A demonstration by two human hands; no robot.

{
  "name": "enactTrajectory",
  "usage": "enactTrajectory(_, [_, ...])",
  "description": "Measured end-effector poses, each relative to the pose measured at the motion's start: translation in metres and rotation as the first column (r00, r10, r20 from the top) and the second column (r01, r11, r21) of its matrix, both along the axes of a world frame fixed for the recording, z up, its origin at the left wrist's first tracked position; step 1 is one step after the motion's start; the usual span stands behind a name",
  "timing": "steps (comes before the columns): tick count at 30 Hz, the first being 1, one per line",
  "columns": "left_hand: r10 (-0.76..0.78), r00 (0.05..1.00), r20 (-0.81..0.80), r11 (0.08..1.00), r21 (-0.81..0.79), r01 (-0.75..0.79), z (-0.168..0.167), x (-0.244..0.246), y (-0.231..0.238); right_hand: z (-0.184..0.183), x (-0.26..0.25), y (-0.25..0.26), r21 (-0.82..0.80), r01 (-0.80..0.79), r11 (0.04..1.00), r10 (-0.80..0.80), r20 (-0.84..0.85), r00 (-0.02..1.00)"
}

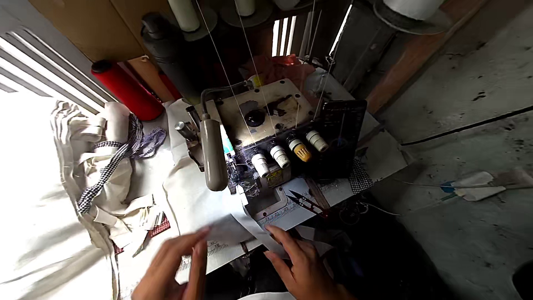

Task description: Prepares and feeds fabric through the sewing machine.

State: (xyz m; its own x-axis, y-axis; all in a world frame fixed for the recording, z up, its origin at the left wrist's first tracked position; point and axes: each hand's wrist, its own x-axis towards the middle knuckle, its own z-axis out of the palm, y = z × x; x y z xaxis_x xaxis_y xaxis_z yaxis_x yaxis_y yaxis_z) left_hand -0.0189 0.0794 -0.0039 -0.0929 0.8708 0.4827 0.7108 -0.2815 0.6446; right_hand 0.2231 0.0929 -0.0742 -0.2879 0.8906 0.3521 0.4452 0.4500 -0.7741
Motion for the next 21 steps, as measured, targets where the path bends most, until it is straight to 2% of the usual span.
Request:
enactTrajectory(2, [-0.041, 0.982, 0.186, 0.988, -0.136, 0.067, -0.021, 0.02, -0.02, -0.006, 0.018, -0.022, 0.037, 0.016, 0.999, -0.021, 0.128, 0.992])
enactTrajectory(4, [-0.048, 0.941, 0.334, 0.953, -0.267, 0.143, -0.039, 0.042, -0.03, 0.001, 0.028, -0.043, -0.037, -0.083, 0.996, 0.089, 0.182, 0.979])
enactTrajectory(6, [0.0, 0.901, 0.433, 0.939, -0.309, 0.148, -0.048, 0.059, -0.031, 0.009, 0.032, -0.05, -0.096, -0.275, 0.957, 0.285, 0.127, 0.95])
enactTrajectory(7, [0.038, 0.883, 0.468, 0.941, -0.315, 0.126, -0.05, 0.064, -0.029, 0.01, 0.035, -0.045, -0.079, -0.361, 0.929, 0.367, 0.09, 0.926])
enactTrajectory(8, [0.071, 0.871, 0.486, 0.944, -0.315, 0.099, -0.053, 0.066, -0.026, 0.009, 0.039, -0.035, -0.024, -0.375, 0.927, 0.376, 0.062, 0.925])
enactTrajectory(9, [0.084, 0.858, 0.506, 0.945, -0.313, 0.092, -0.055, 0.063, -0.022, 0.009, 0.045, -0.019, 0.062, -0.295, 0.953, 0.292, 0.055, 0.955])
enactTrajectory(11, [0.051, 0.821, 0.568, 0.943, -0.298, 0.148, -0.064, 0.05, -0.014, 0.022, 0.063, 0.025, 0.239, 0.063, 0.969, -0.068, 0.013, 0.998])
enactTrajectory(12, [0.017, 0.814, 0.581, 0.938, -0.291, 0.188, -0.069, 0.042, -0.011, 0.032, 0.075, 0.048, 0.313, 0.239, 0.919, -0.247, -0.014, 0.969])
enactTrajectory(14, [-0.071, 0.816, 0.573, 0.933, -0.251, 0.257, -0.077, 0.032, -0.009, 0.047, 0.097, 0.091, 0.444, 0.419, 0.792, -0.464, -0.008, 0.886])
enactTrajectory(16, [-0.134, 0.815, 0.564, 0.928, -0.218, 0.303, -0.082, 0.03, -0.011, 0.051, 0.11, 0.121, 0.521, 0.448, 0.727, -0.552, 0.054, 0.832])
enactTrajectory(19, [-0.153, 0.816, 0.557, 0.927, -0.206, 0.314, -0.084, 0.032, -0.011, 0.045, 0.117, 0.143, 0.515, 0.427, 0.743, -0.555, 0.12, 0.823])
enactTrajectory(21, [-0.145, 0.811, 0.566, 0.928, -0.207, 0.31, -0.084, 0.032, -0.011, 0.04, 0.118, 0.147, 0.507, 0.426, 0.749, -0.53, 0.074, 0.844])
